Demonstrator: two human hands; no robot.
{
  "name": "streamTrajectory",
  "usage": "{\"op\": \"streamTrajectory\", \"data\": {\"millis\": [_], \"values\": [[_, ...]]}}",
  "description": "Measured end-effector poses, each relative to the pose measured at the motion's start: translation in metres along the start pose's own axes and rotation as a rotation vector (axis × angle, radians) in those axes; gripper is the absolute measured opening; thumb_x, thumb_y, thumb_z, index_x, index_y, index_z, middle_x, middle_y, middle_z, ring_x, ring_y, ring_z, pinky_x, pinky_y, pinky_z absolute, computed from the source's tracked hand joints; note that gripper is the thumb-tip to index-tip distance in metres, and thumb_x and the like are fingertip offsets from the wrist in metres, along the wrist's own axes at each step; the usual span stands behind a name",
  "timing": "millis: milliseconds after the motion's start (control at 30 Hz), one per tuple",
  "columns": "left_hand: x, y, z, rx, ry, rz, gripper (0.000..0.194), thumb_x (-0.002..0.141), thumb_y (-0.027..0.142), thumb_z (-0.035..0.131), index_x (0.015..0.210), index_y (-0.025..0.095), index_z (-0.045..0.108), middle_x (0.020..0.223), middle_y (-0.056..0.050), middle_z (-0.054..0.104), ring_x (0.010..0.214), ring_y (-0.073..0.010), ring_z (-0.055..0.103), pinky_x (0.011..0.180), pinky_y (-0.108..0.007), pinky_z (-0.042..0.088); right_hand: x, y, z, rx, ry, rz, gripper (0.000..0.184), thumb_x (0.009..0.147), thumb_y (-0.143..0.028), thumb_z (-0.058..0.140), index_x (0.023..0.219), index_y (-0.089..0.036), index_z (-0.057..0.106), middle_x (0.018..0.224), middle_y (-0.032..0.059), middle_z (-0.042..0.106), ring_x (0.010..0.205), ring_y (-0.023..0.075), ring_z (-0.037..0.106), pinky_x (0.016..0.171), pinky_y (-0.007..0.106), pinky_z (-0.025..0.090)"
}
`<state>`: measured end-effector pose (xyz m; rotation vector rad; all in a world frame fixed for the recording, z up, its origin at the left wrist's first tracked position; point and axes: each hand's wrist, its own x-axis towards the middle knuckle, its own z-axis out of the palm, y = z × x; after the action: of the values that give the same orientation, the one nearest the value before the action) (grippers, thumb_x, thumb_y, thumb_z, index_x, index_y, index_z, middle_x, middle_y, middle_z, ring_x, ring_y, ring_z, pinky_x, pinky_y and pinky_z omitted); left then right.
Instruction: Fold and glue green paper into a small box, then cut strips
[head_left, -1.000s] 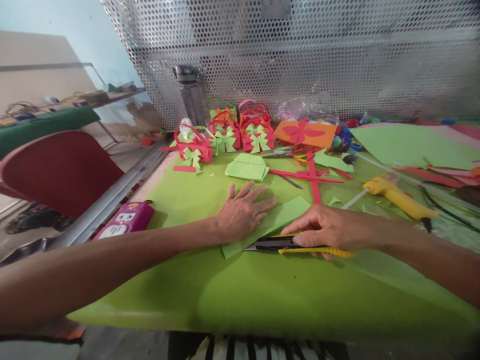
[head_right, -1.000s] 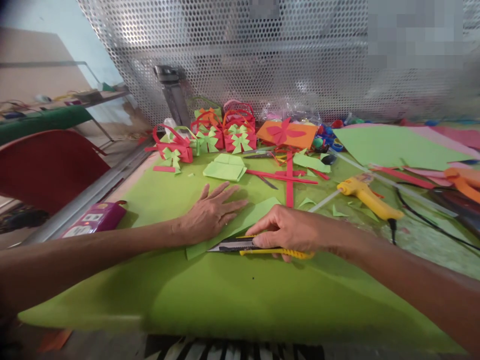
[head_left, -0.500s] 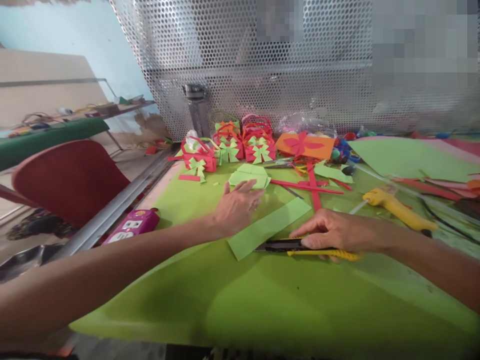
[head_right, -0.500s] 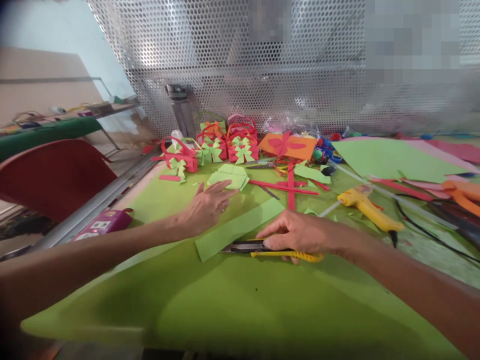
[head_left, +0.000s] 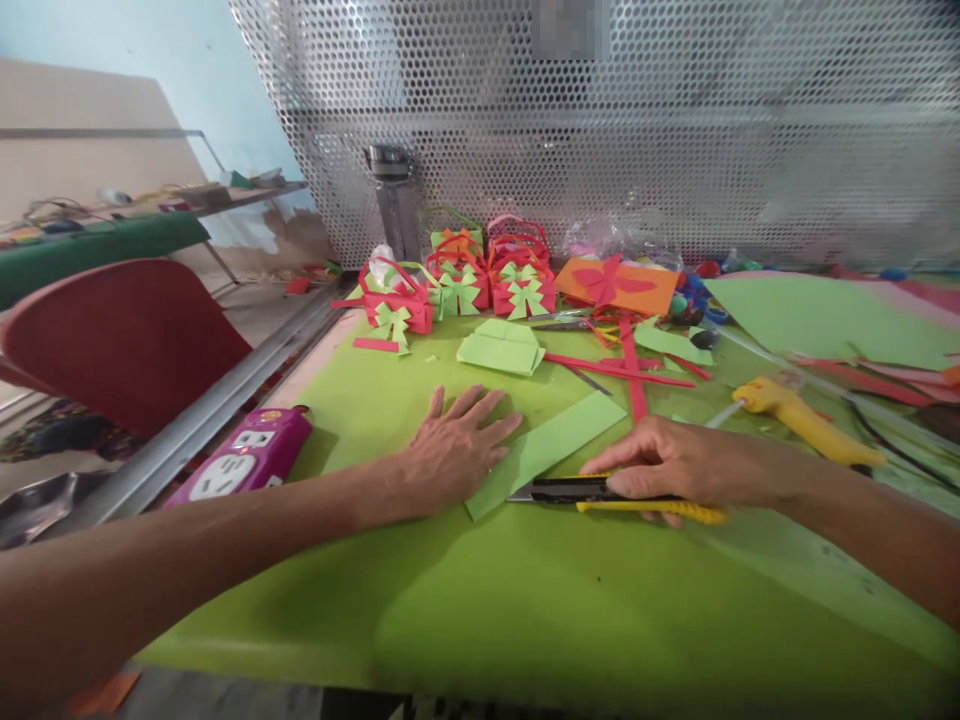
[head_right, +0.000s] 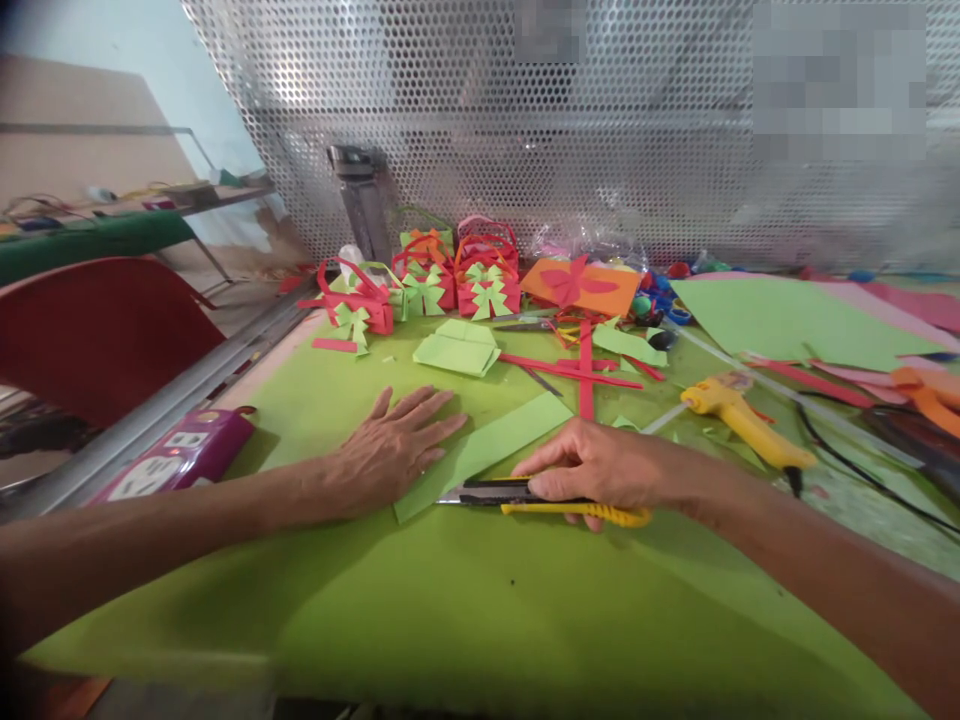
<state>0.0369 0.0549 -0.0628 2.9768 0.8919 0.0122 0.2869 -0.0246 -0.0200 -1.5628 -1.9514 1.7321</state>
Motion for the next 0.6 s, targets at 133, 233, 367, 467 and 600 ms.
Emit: {"op": "streamTrajectory", "data": {"millis": [133, 233, 367, 467, 600], "values": [[0.0002, 0.0004, -0.0026, -0.009, -0.004, 0.014, 0.044, 0.090, 0.025, 0.042, 0.133, 0.036, 0.038, 0.147, -0.011, 0.026, 0.133, -0.0343, 0.022, 0.099, -0.068, 0.014, 0.0003, 0.0003, 0.0000, 0.000, 0.004, 0.013, 0.048, 0.080, -0.050, 0.053, 0.119, -0.022, 0.059, 0.066, 0.0005, 0.062, 0.049, 0.0070, 0.052, 0.045, 0.017, 0.040], [0.0001, 0.0017, -0.0055, -0.042, -0.011, 0.021, 0.042, 0.090, 0.024, 0.043, 0.128, 0.040, 0.043, 0.148, -0.007, 0.025, 0.134, -0.0317, 0.021, 0.101, -0.065, 0.015, -0.0011, 0.0005, 0.0003, -0.006, 0.010, 0.014, 0.049, 0.081, -0.049, 0.053, 0.120, -0.021, 0.058, 0.062, 0.0002, 0.061, 0.047, 0.0076, 0.053, 0.044, 0.017, 0.041], [-0.0001, 0.0014, -0.0058, -0.083, -0.016, 0.012, 0.039, 0.090, 0.025, 0.044, 0.125, 0.041, 0.047, 0.147, -0.004, 0.028, 0.134, -0.0310, 0.022, 0.103, -0.063, 0.015, -0.0047, 0.0010, 0.0017, -0.016, 0.028, 0.039, 0.050, 0.080, -0.048, 0.054, 0.122, -0.019, 0.056, 0.061, 0.0003, 0.061, 0.047, 0.0079, 0.053, 0.045, 0.017, 0.041], [-0.0005, -0.0008, -0.0022, -0.098, 0.018, 0.030, 0.040, 0.090, 0.025, 0.044, 0.126, 0.042, 0.045, 0.147, -0.004, 0.028, 0.134, -0.0318, 0.022, 0.102, -0.064, 0.015, -0.0058, 0.0015, 0.0029, -0.022, 0.051, 0.058, 0.052, 0.080, -0.048, 0.055, 0.124, -0.019, 0.054, 0.062, 0.0008, 0.061, 0.048, 0.0084, 0.054, 0.044, 0.018, 0.040], [-0.0007, -0.0029, 0.0016, -0.078, 0.035, 0.044, 0.041, 0.090, 0.025, 0.043, 0.128, 0.042, 0.043, 0.147, -0.006, 0.028, 0.134, -0.0318, 0.022, 0.102, -0.064, 0.016, -0.0039, 0.0010, 0.0042, -0.018, 0.035, 0.031, 0.053, 0.081, -0.049, 0.054, 0.125, -0.019, 0.053, 0.062, 0.0012, 0.062, 0.047, 0.0085, 0.054, 0.044, 0.018, 0.041]]}}
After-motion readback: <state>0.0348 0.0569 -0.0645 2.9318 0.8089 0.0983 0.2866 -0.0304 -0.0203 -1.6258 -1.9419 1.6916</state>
